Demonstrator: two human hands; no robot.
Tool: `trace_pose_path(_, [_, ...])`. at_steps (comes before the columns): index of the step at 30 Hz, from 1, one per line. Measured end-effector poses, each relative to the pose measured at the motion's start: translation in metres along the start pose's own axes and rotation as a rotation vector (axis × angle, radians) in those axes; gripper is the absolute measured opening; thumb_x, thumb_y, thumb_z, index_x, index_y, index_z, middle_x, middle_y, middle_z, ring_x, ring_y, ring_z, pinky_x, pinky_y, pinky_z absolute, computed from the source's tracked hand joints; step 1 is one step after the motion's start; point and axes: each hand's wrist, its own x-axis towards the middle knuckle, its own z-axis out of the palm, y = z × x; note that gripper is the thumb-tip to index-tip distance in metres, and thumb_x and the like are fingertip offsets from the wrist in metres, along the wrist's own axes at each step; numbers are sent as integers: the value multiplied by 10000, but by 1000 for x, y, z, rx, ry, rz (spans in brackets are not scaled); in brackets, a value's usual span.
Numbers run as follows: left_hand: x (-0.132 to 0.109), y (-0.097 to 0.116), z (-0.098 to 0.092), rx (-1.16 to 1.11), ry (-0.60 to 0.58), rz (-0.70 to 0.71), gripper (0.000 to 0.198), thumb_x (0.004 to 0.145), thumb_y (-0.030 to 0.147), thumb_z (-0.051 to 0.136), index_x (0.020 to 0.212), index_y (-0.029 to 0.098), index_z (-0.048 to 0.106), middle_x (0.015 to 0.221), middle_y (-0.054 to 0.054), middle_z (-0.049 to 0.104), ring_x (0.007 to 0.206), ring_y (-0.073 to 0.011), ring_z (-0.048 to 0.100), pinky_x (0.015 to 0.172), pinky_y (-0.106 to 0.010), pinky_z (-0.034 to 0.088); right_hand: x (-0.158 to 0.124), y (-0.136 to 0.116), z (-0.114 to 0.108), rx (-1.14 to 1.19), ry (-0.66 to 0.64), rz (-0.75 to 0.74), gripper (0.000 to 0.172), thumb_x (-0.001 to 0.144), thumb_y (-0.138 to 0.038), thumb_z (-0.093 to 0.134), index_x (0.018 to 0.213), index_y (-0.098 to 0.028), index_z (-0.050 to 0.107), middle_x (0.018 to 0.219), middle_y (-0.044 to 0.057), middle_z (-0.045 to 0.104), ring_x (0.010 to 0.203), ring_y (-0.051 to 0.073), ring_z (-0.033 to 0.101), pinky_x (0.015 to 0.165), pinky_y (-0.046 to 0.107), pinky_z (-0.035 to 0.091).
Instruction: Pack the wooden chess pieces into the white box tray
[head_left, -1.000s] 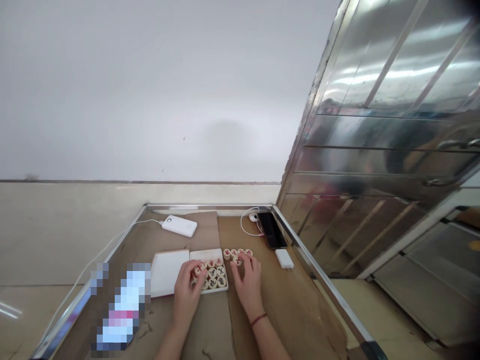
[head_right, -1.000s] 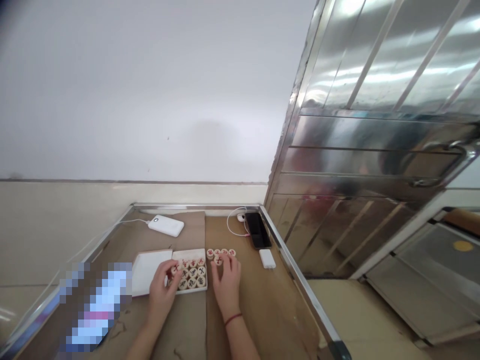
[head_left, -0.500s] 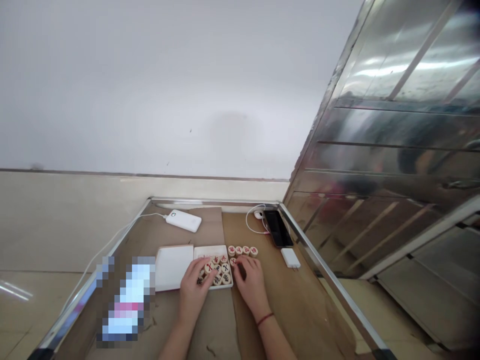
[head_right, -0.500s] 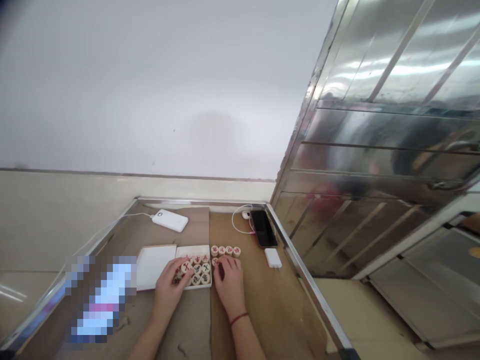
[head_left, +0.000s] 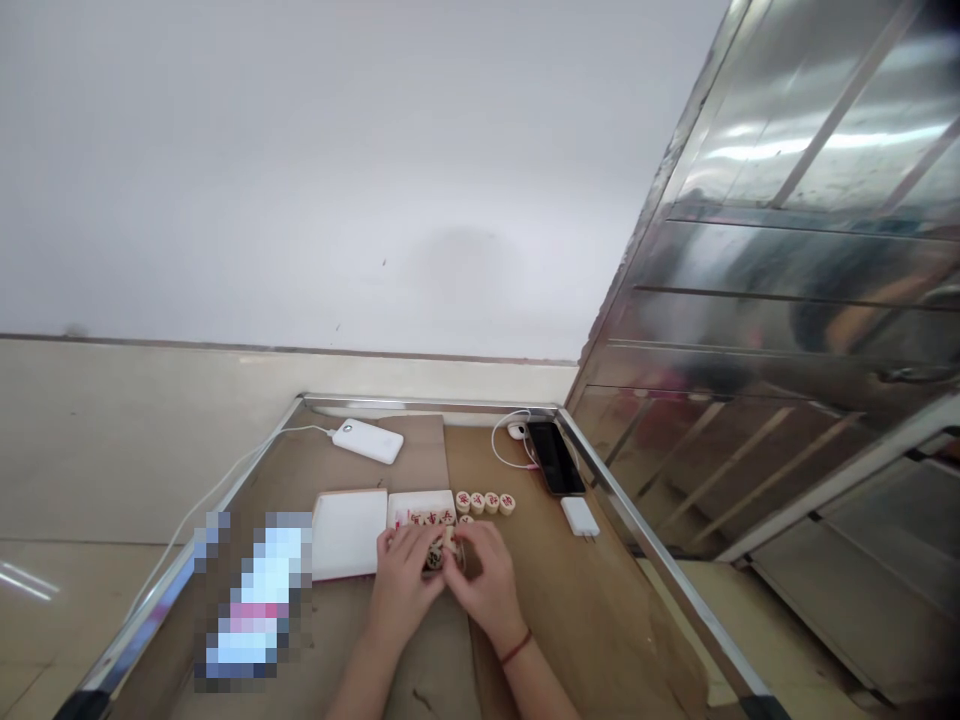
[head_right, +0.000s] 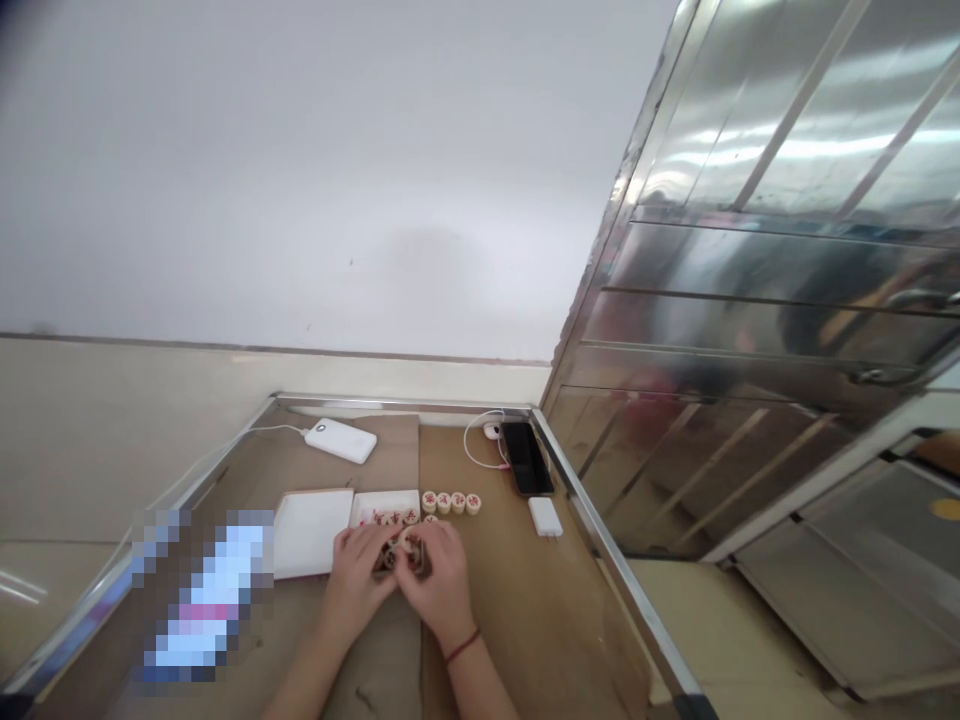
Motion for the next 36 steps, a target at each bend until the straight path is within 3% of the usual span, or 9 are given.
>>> trace_pose_path(4, [1, 2, 0, 66, -46, 4, 283, 826, 343, 607, 1093, 253, 637, 1111, -89, 681, 1062, -264, 581, 934, -428, 369, -2, 26, -4, -125, 134, 181, 178, 853, -281, 508, 990, -201, 590, 927, 89, 645, 891, 232, 585, 821, 393, 475])
trace_pose_path(9, [3, 3, -2, 76, -88, 15, 256, 820, 382, 619, 1041, 257, 652, 1085, -72, 677, 1037, -259, 586, 905, -415, 402, -5, 44, -3, -166, 20, 296, 175, 853, -334, 533, 951, -208, 604, 900, 85, 652, 848, 239, 598, 778, 379, 490])
trace_pose_path(14, [5, 3, -2, 69, -80, 8, 220, 833, 332, 599, 1032, 249, 645, 1073, -59, 674, 1022, -240, 582, 896, -395, 410, -6, 44, -1, -180, -50, 283, 180, 879, -358, 511, 913, -216, 617, 875, 77, 659, 848, 243, 593, 785, 380, 473])
trace_pose_path(25, [5, 4, -3, 61, -87, 5, 205, 876, 332, 538, 1031, 246, 641, 1065, -51, 677, 1019, -230, 582, 898, -396, 404, 0, 35, -4, -249, -140, 274, 134, 834, -203, 520, 929, -231, 610, 920, 55, 678, 894, 249, 584, 781, 370, 451])
trace_pose_path(32, [4, 4, -3, 49, -52, 27, 205, 889, 322, 508, 1004, 235, 655, 1037, -62, 681, 995, -221, 594, 871, -381, 421, 0, 39, -1, -222, -100, 237, 195, 840, -194, 496, 1006, -209, 599, 938, 66, 669, 899, 240, 580, 789, 368, 459])
trace_pose_path(36, [10, 0, -9, 11, 86, -18, 263, 924, 270, 421, 1031, 223, 656, 1051, -75, 674, 1019, -214, 583, 879, -376, 418, -4, 37, -3, -164, -25, 183, 220, 881, -277, 478, 1052, -182, 578, 893, 75, 643, 852, 213, 590, 789, 345, 474])
